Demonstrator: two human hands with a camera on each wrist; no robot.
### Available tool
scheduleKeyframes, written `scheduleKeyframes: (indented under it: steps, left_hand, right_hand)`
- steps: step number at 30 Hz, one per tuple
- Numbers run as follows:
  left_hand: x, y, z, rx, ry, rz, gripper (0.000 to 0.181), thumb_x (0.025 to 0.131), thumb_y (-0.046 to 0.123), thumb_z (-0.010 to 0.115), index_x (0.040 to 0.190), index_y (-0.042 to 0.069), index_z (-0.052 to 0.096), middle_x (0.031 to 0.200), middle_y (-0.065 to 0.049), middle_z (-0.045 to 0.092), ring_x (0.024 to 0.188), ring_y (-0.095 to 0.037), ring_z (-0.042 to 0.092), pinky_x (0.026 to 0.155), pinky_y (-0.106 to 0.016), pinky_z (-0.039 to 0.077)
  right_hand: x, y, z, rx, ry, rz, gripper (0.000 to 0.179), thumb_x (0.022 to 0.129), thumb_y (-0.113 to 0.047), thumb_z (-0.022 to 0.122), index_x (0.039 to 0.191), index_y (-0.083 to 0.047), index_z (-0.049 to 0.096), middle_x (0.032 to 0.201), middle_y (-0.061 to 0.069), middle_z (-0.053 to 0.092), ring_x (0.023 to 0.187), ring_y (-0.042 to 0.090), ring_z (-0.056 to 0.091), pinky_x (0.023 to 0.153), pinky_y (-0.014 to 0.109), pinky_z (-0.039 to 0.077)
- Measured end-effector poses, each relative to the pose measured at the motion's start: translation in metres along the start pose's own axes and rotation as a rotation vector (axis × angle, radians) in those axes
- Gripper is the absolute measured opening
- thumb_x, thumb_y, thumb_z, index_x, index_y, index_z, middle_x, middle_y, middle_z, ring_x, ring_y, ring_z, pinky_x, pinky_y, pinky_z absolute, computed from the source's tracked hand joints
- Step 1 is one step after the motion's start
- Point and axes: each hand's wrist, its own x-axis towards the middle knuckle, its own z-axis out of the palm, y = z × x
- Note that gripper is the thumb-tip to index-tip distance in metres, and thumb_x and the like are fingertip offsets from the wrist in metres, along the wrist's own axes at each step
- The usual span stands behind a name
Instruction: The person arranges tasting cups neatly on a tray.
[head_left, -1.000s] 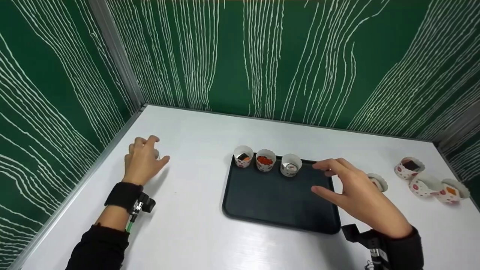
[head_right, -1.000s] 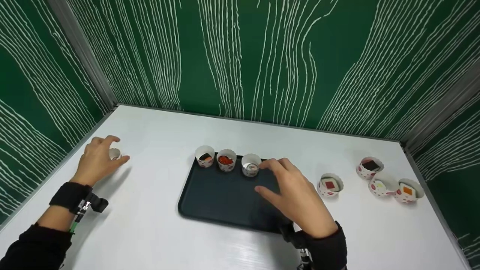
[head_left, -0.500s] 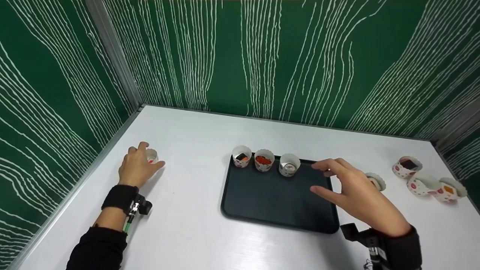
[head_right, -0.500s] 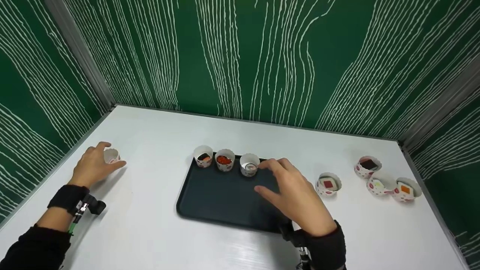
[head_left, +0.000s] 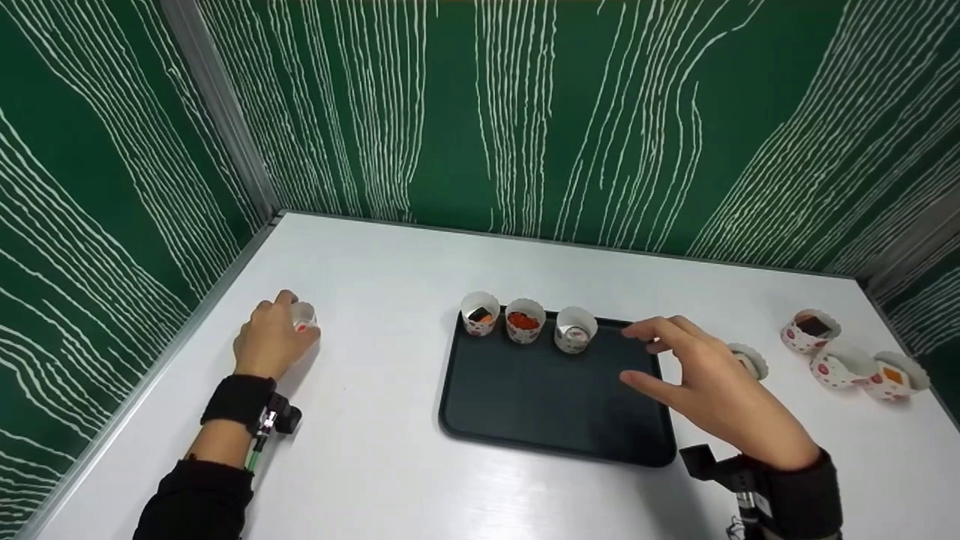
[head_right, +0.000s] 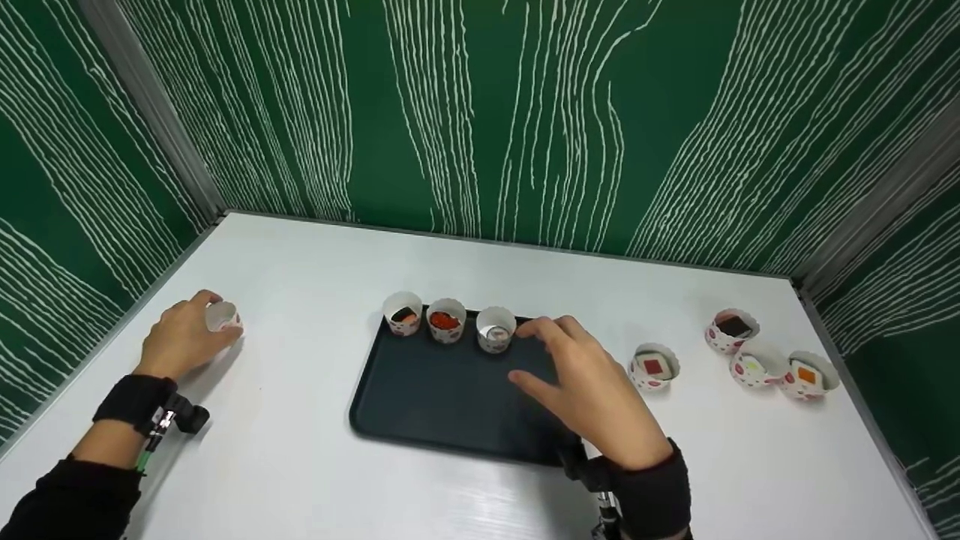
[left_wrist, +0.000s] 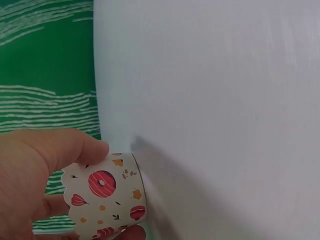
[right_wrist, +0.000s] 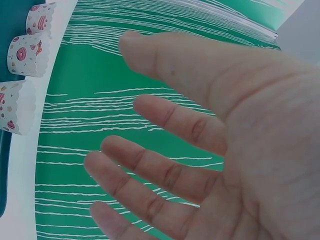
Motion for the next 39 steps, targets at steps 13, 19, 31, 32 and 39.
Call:
scheduleKeyframes:
  steps: [13, 19, 31, 32, 39]
  left_hand:
    - [-0.002, 0.015, -0.001, -0.036, -0.015, 0.027, 0.059, 0.093, 0.026, 0.075, 0.138, -0.007, 0.057, 0.121, -0.037, 0.068, 0.1, -0.053, 0.07, 0.08, -0.064, 0.057]
    - [-0.003, 0.028, 0.0, -0.065, -0.001, 0.061, 0.055, 0.091, 0.025, 0.077, 0.133, -0.005, 0.059, 0.114, -0.034, 0.069, 0.093, -0.046, 0.069, 0.078, -0.06, 0.056]
    - [-0.015, 0.073, 0.005, -0.104, 0.014, 0.219, 0.048, 0.085, 0.017, 0.082, 0.124, 0.0, 0.062, 0.109, -0.027, 0.07, 0.092, -0.041, 0.069, 0.08, -0.056, 0.058]
    - [-0.017, 0.078, 0.005, -0.109, 0.018, 0.234, 0.048, 0.084, 0.017, 0.083, 0.124, 0.0, 0.062, 0.109, -0.026, 0.07, 0.091, -0.041, 0.069, 0.079, -0.055, 0.059]
    - [-0.035, 0.115, 0.004, -0.159, 0.033, 0.344, 0.049, 0.08, 0.016, 0.086, 0.123, 0.004, 0.063, 0.104, -0.021, 0.071, 0.086, -0.034, 0.068, 0.074, -0.049, 0.06]
  right_hand:
    - [0.001, 0.002, -0.002, -0.002, -0.012, 0.01, 0.046, 0.1, -0.038, 0.078, 0.14, -0.021, 0.065, 0.134, 0.005, 0.066, 0.123, 0.031, 0.068, 0.091, 0.046, 0.057]
    - [0.002, 0.002, -0.002, 0.004, -0.013, 0.011, 0.045, 0.1, -0.038, 0.078, 0.139, -0.02, 0.065, 0.134, 0.005, 0.066, 0.123, 0.031, 0.069, 0.09, 0.046, 0.057]
    - [-0.001, 0.002, -0.002, 0.022, -0.013, 0.02, 0.043, 0.1, -0.035, 0.078, 0.138, -0.019, 0.066, 0.134, 0.004, 0.066, 0.123, 0.032, 0.07, 0.089, 0.043, 0.057]
    - [-0.001, 0.002, -0.002, 0.021, -0.013, 0.02, 0.043, 0.1, -0.035, 0.078, 0.138, -0.019, 0.065, 0.134, 0.004, 0.066, 0.123, 0.032, 0.07, 0.089, 0.044, 0.057]
    - [-0.001, 0.002, -0.003, 0.016, -0.023, 0.031, 0.044, 0.1, -0.035, 0.078, 0.138, -0.019, 0.065, 0.135, 0.005, 0.066, 0.123, 0.032, 0.069, 0.089, 0.044, 0.057]
